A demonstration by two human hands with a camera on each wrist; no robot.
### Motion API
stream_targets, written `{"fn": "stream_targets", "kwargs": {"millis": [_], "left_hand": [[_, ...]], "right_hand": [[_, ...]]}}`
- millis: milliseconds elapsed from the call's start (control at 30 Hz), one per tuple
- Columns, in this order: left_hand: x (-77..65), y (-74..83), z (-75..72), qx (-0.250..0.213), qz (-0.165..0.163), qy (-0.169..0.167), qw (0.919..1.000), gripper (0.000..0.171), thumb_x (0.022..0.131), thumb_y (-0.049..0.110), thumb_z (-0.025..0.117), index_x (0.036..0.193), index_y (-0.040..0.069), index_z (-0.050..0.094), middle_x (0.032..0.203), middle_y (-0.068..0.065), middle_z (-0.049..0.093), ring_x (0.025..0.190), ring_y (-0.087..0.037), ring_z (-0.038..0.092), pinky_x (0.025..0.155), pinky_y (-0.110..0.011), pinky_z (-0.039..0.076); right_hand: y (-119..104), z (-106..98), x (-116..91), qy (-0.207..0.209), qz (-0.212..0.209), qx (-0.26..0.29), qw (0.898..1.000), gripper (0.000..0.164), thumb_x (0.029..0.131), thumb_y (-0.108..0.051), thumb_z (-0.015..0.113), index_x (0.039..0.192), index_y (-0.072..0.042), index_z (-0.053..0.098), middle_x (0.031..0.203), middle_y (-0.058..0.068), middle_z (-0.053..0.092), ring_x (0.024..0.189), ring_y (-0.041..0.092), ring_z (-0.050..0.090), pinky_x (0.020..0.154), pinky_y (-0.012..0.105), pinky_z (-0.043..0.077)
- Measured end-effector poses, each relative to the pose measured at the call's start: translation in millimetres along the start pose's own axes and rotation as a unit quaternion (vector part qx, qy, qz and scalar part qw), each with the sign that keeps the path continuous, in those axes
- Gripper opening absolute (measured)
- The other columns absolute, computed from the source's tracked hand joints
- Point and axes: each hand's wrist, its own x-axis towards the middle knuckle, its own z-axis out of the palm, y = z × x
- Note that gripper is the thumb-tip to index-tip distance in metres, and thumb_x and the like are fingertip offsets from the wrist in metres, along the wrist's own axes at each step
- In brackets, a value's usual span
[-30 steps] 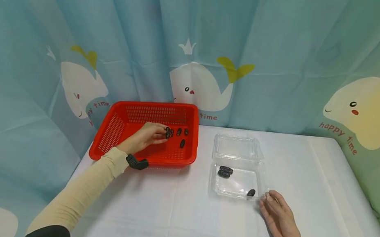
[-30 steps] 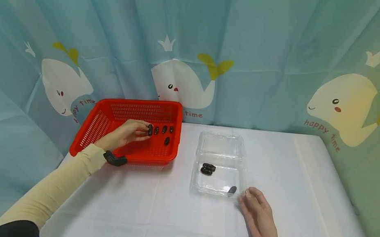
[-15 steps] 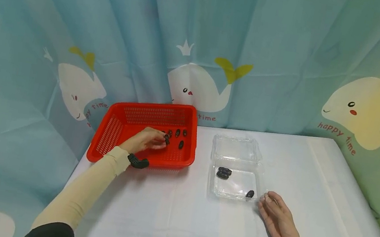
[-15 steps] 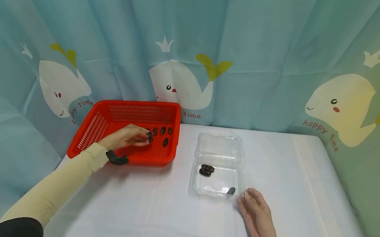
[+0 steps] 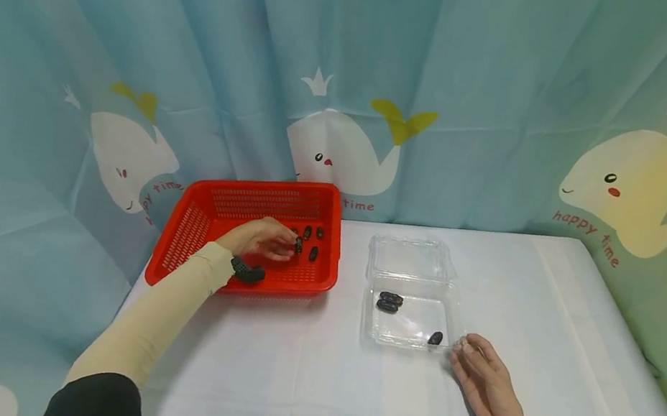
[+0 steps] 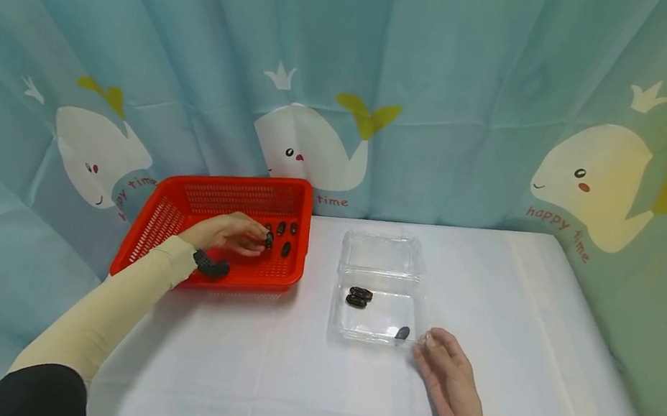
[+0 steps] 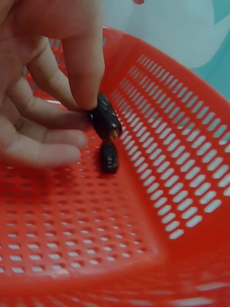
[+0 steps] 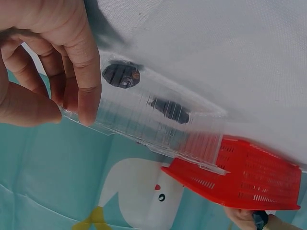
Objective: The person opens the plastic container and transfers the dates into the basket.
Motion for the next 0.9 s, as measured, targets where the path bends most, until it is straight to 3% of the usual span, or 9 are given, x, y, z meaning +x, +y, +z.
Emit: {"fn": "stream_targets", "kwargs": {"millis": [133, 367, 700, 900], "left_hand": [[4.0, 2.2, -1.4, 0.014, -0.023, -0.009, 0.9996, 0.036, 0.102, 0.008, 0.063, 0.136, -0.005, 0.063, 0.094, -0.005, 0.066, 0.087, -0.022, 0.067, 0.100, -0.044, 0.060], [12.8, -1.9, -1.7, 0.047, -0.048, -0.008, 0.9977, 0.029, 0.101, 0.011, 0.066, 0.126, -0.004, 0.067, 0.090, -0.006, 0.068, 0.081, -0.020, 0.070, 0.088, -0.035, 0.064], [21.3, -6.2, -3.2, 0.083, -0.036, 0.001, 0.9959, 0.031, 0.101, 0.010, 0.066, 0.128, -0.006, 0.069, 0.087, -0.005, 0.072, 0.070, -0.013, 0.071, 0.075, -0.027, 0.063], [24.0, -4.7, -0.2, 0.103, -0.029, 0.011, 0.9941, 0.032, 0.101, 0.012, 0.066, 0.128, -0.004, 0.071, 0.091, -0.006, 0.075, 0.066, -0.012, 0.070, 0.074, -0.027, 0.063]], "right_hand": [[-0.6, 1.4, -1.3, 0.003, -0.002, 0.003, 1.000, 0.021, 0.109, -0.009, 0.053, 0.126, -0.019, 0.058, 0.112, -0.008, 0.063, 0.106, 0.004, 0.067, 0.101, 0.020, 0.055], [-0.4, 3.5, -1.9, 0.001, -0.001, 0.016, 1.000, 0.020, 0.108, -0.008, 0.053, 0.124, -0.019, 0.058, 0.112, -0.007, 0.062, 0.104, 0.004, 0.067, 0.101, 0.020, 0.056], [-0.1, 3.7, -2.0, 0.002, 0.001, 0.015, 1.000, 0.019, 0.108, -0.008, 0.053, 0.120, -0.021, 0.060, 0.112, -0.007, 0.062, 0.105, 0.004, 0.067, 0.101, 0.019, 0.055], [-1.3, 2.9, -2.7, -0.003, -0.002, 0.027, 1.000, 0.020, 0.108, -0.006, 0.052, 0.119, -0.020, 0.061, 0.112, -0.007, 0.062, 0.104, 0.004, 0.068, 0.101, 0.020, 0.056]]}}
